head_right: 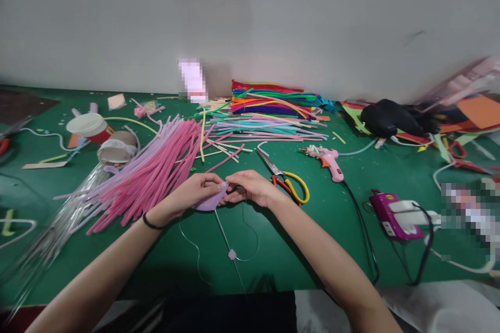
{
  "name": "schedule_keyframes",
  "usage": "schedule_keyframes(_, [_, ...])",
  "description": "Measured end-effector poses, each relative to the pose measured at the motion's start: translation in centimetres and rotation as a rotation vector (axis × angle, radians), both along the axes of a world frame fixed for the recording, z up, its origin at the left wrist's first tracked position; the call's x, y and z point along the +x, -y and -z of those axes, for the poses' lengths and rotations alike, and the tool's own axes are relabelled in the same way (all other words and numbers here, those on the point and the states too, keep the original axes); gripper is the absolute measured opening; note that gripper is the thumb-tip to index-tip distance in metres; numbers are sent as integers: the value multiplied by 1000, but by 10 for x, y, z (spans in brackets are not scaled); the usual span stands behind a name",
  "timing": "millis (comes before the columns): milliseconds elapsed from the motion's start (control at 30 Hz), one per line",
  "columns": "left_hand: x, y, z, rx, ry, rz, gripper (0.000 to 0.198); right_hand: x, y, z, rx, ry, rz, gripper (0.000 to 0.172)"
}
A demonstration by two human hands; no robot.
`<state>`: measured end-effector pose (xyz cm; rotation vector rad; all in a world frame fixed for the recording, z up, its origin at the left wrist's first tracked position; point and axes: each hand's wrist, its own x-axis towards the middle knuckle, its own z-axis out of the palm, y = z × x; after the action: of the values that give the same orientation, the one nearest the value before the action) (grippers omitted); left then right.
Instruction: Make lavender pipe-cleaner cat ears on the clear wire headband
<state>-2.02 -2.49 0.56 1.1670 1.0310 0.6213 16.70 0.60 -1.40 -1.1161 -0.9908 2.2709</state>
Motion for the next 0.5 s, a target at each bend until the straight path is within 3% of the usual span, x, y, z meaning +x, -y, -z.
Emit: schedule_keyframes(500, [-3, -2, 4, 14, -42, 7, 22, 1, 1, -4, 9, 24, -52, 24])
